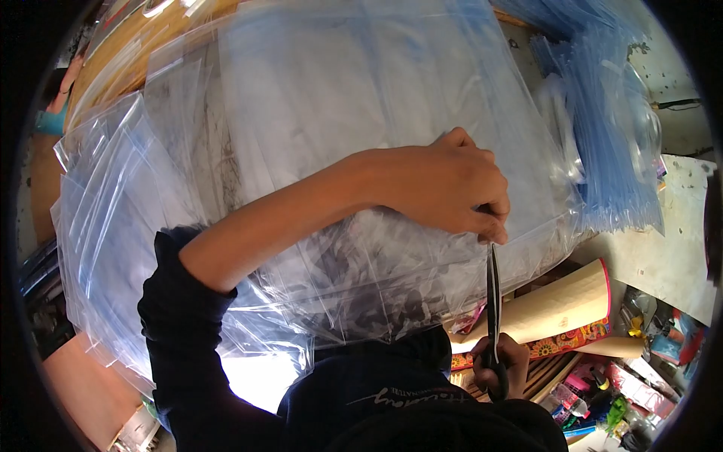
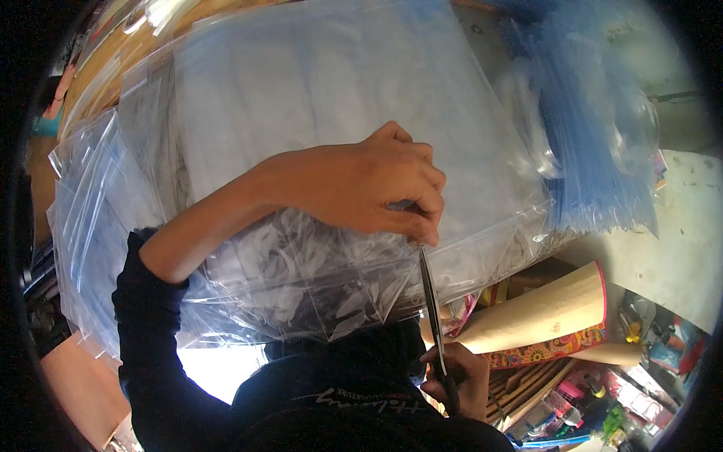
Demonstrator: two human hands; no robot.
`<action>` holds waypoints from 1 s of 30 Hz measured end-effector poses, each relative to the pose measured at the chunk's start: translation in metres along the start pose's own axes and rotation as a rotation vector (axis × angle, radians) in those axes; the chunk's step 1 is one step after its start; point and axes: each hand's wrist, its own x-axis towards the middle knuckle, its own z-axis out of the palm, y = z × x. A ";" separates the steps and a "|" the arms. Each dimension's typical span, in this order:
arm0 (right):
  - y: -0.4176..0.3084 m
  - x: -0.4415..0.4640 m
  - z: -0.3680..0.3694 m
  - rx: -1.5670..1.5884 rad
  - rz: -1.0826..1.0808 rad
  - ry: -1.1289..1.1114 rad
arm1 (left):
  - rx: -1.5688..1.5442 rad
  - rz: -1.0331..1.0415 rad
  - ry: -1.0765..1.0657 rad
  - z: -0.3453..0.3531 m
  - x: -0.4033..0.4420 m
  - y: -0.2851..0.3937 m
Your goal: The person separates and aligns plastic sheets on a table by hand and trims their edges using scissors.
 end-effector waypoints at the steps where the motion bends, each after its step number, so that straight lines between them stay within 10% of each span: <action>1: -0.001 0.000 0.000 0.012 0.001 0.002 | 0.007 0.004 0.003 0.000 0.000 0.000; 30: 0.004 -0.004 -0.001 -0.004 0.027 0.021 | 0.070 0.100 -0.083 -0.008 -0.004 -0.002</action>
